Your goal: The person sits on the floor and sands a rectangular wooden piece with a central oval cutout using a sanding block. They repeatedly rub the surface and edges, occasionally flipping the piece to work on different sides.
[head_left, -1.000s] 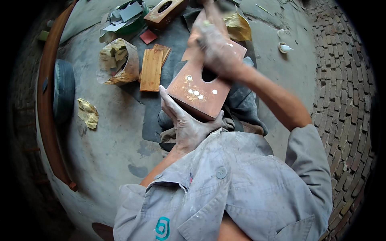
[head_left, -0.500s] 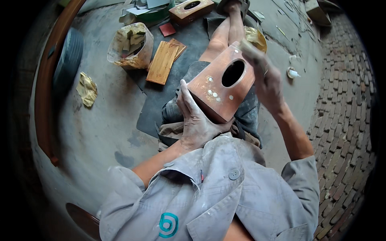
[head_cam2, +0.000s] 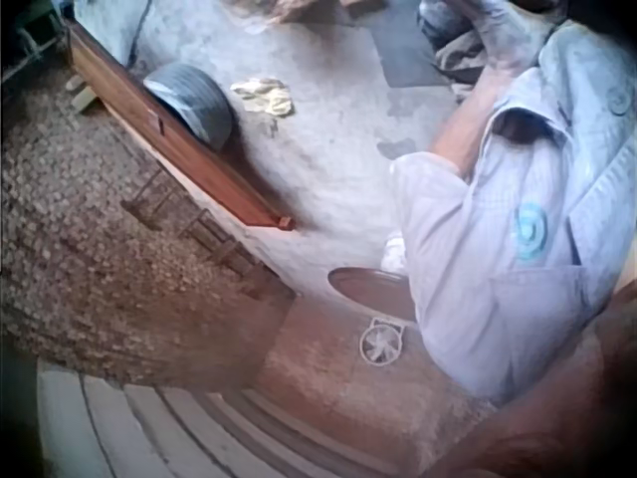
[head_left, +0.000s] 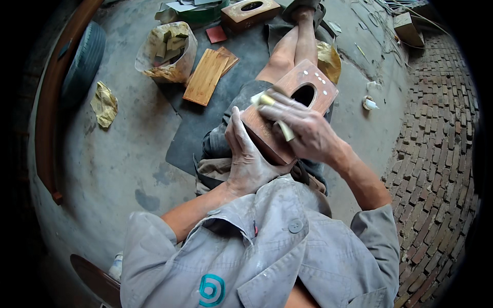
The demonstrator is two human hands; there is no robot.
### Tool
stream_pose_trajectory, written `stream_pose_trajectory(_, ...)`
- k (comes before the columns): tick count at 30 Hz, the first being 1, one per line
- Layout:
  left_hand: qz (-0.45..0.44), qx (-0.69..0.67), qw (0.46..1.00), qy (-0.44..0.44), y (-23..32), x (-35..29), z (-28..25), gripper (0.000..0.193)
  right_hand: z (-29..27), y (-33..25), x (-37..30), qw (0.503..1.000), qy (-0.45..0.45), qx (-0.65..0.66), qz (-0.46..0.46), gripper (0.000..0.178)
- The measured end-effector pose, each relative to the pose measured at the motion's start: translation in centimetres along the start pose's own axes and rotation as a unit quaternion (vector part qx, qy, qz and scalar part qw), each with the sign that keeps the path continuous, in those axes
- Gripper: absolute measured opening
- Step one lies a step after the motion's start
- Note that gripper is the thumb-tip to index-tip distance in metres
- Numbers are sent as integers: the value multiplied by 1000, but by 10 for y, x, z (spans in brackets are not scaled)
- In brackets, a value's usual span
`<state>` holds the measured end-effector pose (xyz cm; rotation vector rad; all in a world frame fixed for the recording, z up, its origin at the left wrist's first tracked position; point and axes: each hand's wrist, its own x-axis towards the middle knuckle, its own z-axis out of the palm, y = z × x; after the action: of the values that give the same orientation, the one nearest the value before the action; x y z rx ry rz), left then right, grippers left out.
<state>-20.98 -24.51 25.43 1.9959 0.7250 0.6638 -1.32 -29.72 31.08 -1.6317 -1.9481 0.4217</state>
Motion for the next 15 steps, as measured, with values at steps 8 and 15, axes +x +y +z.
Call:
stream_pose_trajectory(8,3,9,1000,2,-2,-2,2,165,3,-4,6,999,-7,23,-24,53)
stream_pose_trajectory(15,-13,-2,1000,-12,0,0,-1,166,3,-6,5,999,-3,48,-24,60)
